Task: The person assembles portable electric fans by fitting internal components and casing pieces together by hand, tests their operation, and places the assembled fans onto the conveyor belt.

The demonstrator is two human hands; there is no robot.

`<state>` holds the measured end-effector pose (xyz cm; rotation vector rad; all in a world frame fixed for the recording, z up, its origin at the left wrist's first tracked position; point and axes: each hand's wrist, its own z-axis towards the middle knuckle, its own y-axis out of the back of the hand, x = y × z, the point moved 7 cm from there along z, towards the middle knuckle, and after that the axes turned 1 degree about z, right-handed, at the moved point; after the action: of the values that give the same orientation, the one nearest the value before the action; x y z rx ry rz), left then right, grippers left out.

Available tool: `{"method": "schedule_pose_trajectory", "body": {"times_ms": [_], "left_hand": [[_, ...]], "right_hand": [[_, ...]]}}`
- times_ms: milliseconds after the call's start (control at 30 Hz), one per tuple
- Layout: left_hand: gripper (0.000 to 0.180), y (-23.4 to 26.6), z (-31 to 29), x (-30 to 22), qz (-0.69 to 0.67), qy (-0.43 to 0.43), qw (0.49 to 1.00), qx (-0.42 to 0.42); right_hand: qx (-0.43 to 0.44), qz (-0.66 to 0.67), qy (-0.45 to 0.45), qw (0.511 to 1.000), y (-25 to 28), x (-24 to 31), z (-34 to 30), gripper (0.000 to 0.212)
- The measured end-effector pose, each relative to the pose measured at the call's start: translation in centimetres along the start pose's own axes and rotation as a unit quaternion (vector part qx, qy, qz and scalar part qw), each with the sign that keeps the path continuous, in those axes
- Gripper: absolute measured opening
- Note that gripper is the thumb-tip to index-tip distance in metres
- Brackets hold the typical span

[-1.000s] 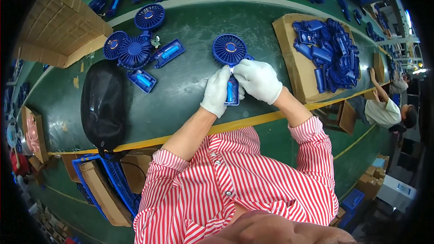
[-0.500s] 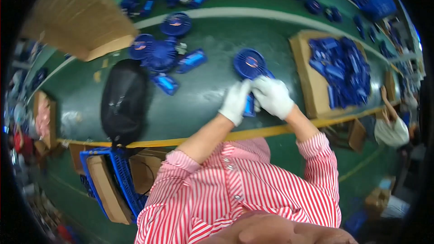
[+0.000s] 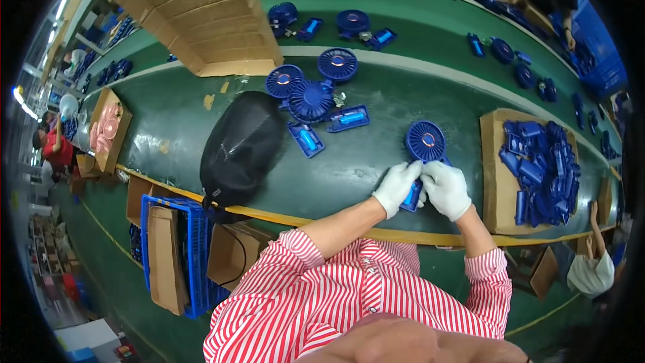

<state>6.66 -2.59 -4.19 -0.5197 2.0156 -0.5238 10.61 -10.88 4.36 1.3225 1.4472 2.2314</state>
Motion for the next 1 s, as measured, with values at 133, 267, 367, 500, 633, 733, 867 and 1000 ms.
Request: {"method": "schedule_pose_trajectory", "body": {"times_ms": [133,267,367,500,633,733,867,1000], "left_hand": [[0.039,0.4,0.6,-0.1,0.025,-0.001,1.0,0.0],[0.038,0.1,-0.1,-1.3,0.017,-0.011,1.0,0.016],[0.033,0.5,0.5,-1.2,-0.02,0.003,1.0,0.022],[0.032,0.3,0.4,-0.8,-0.025,0.027,0.999,0.006],[0.031,0.4,0.5,-0.3,-0.024,0.015,1.0,0.006],[0.027,0.8,0.5,0.2,0.0,0.006,1.0,-0.001],[0.025,0.5,0.0,-0.7,-0.01,0.019,1.0,-0.016],[0.027,1.1,-1.3,-2.3,-0.088,-0.021,0.996,-0.016]], "right_hand": [[0.005,-0.054,0.021,0.998,-0.4,-0.2,0.4,0.009],[0.023,0.013,0.006,1.0,-0.5,-0.8,0.5,0.01],[0.024,0.011,0.021,0.999,-0.1,-0.9,0.9,0.01],[0.006,-0.027,0.004,1.0,-0.2,-0.8,0.2,0.01],[-0.014,-0.088,0.028,0.996,-0.5,-0.2,-0.1,0.008],[-0.023,-0.101,0.048,0.993,-0.7,0.6,-0.7,0.007],[-0.015,0.058,-0.025,0.998,0.1,-1.2,-0.2,0.01],[-0.162,-0.057,-0.051,0.984,4.3,-2.0,-0.5,0.015]]}}
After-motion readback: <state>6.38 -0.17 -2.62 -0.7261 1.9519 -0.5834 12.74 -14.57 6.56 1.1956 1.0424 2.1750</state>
